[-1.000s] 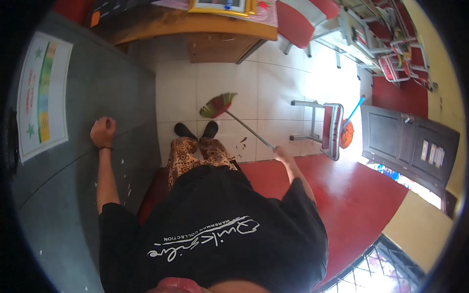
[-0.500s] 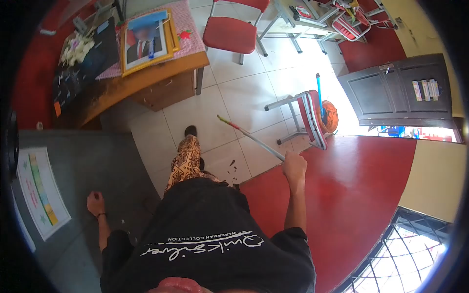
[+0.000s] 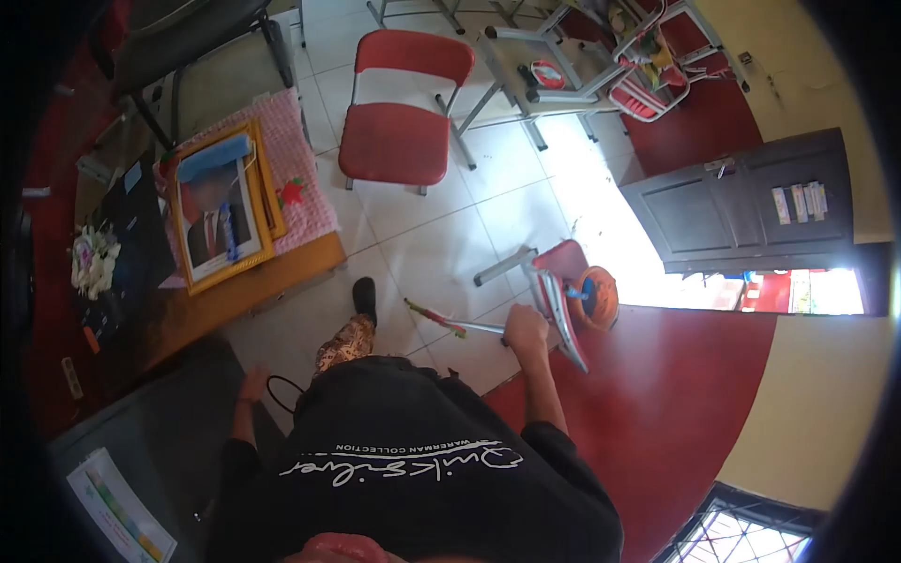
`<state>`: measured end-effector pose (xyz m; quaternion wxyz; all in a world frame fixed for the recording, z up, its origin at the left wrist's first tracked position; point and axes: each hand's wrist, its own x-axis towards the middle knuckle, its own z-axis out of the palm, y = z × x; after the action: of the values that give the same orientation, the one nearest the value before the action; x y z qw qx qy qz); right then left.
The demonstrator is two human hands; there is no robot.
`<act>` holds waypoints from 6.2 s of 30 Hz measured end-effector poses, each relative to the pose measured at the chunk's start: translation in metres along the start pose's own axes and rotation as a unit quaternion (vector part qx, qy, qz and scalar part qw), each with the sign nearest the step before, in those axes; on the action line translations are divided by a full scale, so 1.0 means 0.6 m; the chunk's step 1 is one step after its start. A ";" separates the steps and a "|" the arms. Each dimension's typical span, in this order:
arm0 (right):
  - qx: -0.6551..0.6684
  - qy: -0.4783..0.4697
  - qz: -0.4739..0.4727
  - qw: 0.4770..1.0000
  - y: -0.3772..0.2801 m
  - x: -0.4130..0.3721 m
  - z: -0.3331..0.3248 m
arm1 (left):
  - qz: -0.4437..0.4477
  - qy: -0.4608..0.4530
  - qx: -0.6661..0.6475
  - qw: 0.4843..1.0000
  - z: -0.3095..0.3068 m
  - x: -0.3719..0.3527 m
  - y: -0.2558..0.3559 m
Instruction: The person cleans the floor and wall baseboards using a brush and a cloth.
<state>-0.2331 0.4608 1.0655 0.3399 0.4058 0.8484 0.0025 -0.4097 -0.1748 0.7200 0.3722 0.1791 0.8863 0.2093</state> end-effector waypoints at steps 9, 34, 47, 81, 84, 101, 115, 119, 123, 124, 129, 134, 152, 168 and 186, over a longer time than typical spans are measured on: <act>0.101 0.082 -0.112 0.985 -0.094 0.093 -0.276 | 0.316 -0.171 -0.116 0.926 -0.250 0.371 0.764; 0.411 0.130 -0.237 0.871 0.111 0.775 -0.612 | 0.369 0.021 -0.434 0.822 -0.370 0.966 1.146; 0.403 0.116 -0.191 0.887 0.064 0.998 -0.642 | 0.251 0.057 -0.371 0.892 -0.432 1.075 1.231; 0.503 -0.006 -0.432 0.748 -0.546 1.444 -1.107 | 0.389 -0.108 -0.298 0.865 -0.792 1.619 1.429; 0.507 0.029 -0.458 0.729 -0.549 1.496 -1.085 | 0.583 0.046 0.014 0.811 -0.715 1.706 1.385; 0.397 0.016 -0.359 0.844 -0.748 1.630 -1.243 | 0.417 -0.255 -0.231 0.841 -0.900 1.872 1.359; 0.481 -0.091 -0.325 0.809 -1.190 1.689 -1.534 | 0.325 -0.114 -0.526 0.777 -1.213 2.050 1.202; 0.481 -0.211 -0.365 0.769 -1.274 1.698 -1.607 | 0.249 -0.077 -0.565 0.783 -1.309 2.061 1.163; 0.503 -0.254 -0.417 0.713 -1.333 1.679 -1.694 | 0.207 -0.020 -0.631 0.747 -1.433 2.062 1.148; 0.521 -0.254 -0.421 0.698 -1.338 1.675 -1.708 | 0.229 0.062 -0.627 0.742 -1.473 2.057 1.154; 0.576 -0.270 -0.400 0.660 -1.353 1.654 -1.743 | 0.230 -0.009 -0.564 0.793 -1.502 2.081 1.130; 0.540 -0.201 -0.469 0.669 -1.354 1.625 -1.731 | 0.309 0.119 -0.588 0.738 -1.482 2.085 1.140; 0.191 -0.226 -0.766 0.571 -1.502 1.664 -1.771 | 0.107 0.300 -0.535 0.782 -1.528 2.130 1.068; -0.065 -0.410 -0.824 0.386 -1.560 1.760 -1.769 | -0.147 0.616 -0.483 0.605 -1.465 2.196 1.152; -0.186 -0.268 -0.734 0.596 -1.877 1.989 -1.605 | -0.412 0.685 -0.412 0.437 -1.182 2.147 1.224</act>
<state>-2.0885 0.7908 0.8046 0.5073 -0.4430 0.7120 -0.1987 -1.6608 0.8890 0.7879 -0.2850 -0.5833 0.6300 0.4261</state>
